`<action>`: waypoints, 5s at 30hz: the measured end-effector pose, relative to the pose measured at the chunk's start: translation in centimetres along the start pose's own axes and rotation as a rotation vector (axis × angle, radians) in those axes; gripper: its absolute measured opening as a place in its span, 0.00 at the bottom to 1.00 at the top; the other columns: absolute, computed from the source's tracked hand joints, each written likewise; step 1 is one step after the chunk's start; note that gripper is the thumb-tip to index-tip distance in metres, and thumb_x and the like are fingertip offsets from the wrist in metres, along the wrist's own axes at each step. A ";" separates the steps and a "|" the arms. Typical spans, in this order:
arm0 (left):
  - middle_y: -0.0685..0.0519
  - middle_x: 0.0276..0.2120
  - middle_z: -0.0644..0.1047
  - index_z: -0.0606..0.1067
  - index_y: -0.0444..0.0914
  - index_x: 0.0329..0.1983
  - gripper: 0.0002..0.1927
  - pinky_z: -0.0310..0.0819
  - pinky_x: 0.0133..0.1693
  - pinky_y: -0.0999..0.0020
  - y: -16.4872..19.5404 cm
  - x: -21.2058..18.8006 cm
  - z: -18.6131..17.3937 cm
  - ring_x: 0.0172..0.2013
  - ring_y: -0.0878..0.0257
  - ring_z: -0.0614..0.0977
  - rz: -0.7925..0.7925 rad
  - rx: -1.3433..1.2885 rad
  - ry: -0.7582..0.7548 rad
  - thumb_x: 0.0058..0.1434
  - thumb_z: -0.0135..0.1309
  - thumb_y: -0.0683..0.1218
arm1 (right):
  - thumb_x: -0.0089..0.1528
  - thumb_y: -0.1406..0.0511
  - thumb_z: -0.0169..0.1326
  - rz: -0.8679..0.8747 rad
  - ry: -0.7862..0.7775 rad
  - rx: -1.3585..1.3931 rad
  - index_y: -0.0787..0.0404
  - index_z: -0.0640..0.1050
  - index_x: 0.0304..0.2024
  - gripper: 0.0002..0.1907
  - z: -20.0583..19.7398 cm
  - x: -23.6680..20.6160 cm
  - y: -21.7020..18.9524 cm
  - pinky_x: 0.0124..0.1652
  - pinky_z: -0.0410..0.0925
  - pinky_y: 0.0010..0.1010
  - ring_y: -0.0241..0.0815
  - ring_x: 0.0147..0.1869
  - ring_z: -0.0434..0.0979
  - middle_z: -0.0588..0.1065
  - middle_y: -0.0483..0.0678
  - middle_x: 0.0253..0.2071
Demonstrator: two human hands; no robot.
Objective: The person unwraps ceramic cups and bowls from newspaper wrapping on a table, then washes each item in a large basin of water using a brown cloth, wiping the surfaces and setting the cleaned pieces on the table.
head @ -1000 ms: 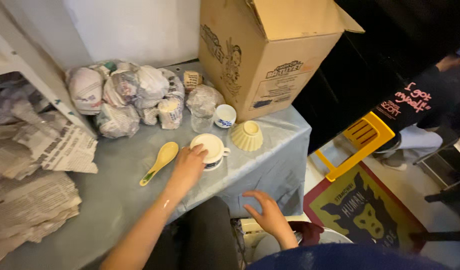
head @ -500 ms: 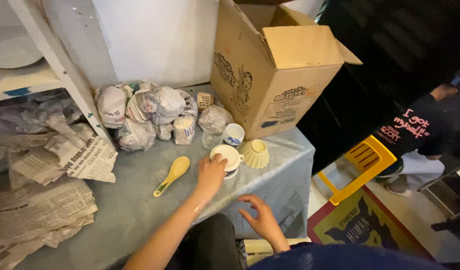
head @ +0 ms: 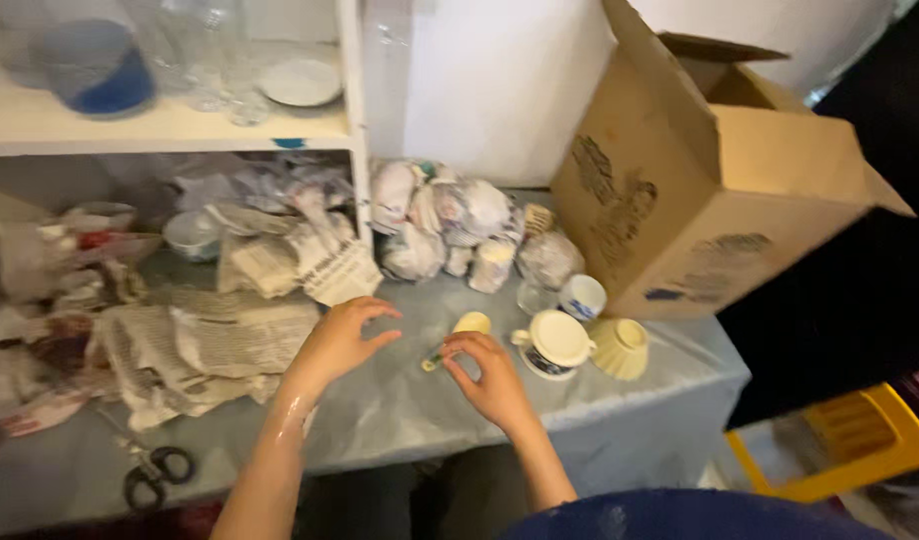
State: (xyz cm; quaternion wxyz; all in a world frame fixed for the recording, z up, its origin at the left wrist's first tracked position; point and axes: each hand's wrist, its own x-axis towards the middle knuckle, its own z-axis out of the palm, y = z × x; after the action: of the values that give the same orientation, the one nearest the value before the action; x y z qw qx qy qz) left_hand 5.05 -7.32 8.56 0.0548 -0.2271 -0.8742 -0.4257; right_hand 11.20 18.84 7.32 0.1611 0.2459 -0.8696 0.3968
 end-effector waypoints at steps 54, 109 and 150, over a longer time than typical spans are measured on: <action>0.56 0.40 0.83 0.81 0.49 0.47 0.11 0.76 0.33 0.59 8.1 2.0 7.4 0.29 0.54 0.83 -0.049 0.086 0.051 0.64 0.54 0.52 | 0.69 0.46 0.40 0.820 0.139 0.546 0.62 0.78 0.52 0.29 4.4 -4.0 5.7 0.40 0.76 0.43 0.52 0.41 0.82 0.81 0.52 0.40; 0.51 0.36 0.76 0.69 0.40 0.52 0.28 0.75 0.33 0.67 -2.4 2.1 12.8 0.33 0.63 0.80 0.058 -0.422 -0.065 0.49 0.69 0.43 | 0.55 0.68 0.67 0.318 0.449 -0.094 0.60 0.82 0.44 0.15 4.7 -3.5 6.2 0.55 0.68 0.37 0.49 0.56 0.77 0.79 0.50 0.50; 0.43 0.43 0.80 0.76 0.34 0.50 0.17 0.72 0.45 0.58 -4.6 3.6 13.2 0.43 0.53 0.80 -0.205 -0.536 0.020 0.66 0.46 0.49 | 0.61 0.74 0.58 0.280 0.540 0.139 0.64 0.77 0.37 0.03 7.1 -2.7 5.5 0.49 0.76 0.35 0.53 0.56 0.82 0.74 0.57 0.60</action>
State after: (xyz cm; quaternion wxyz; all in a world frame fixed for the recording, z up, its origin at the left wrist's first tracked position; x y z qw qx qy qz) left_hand 1.11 1.62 -2.01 -0.0419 -0.1398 -0.7483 -0.6471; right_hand 9.77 17.30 -1.81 0.3127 0.0198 -0.7916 0.5246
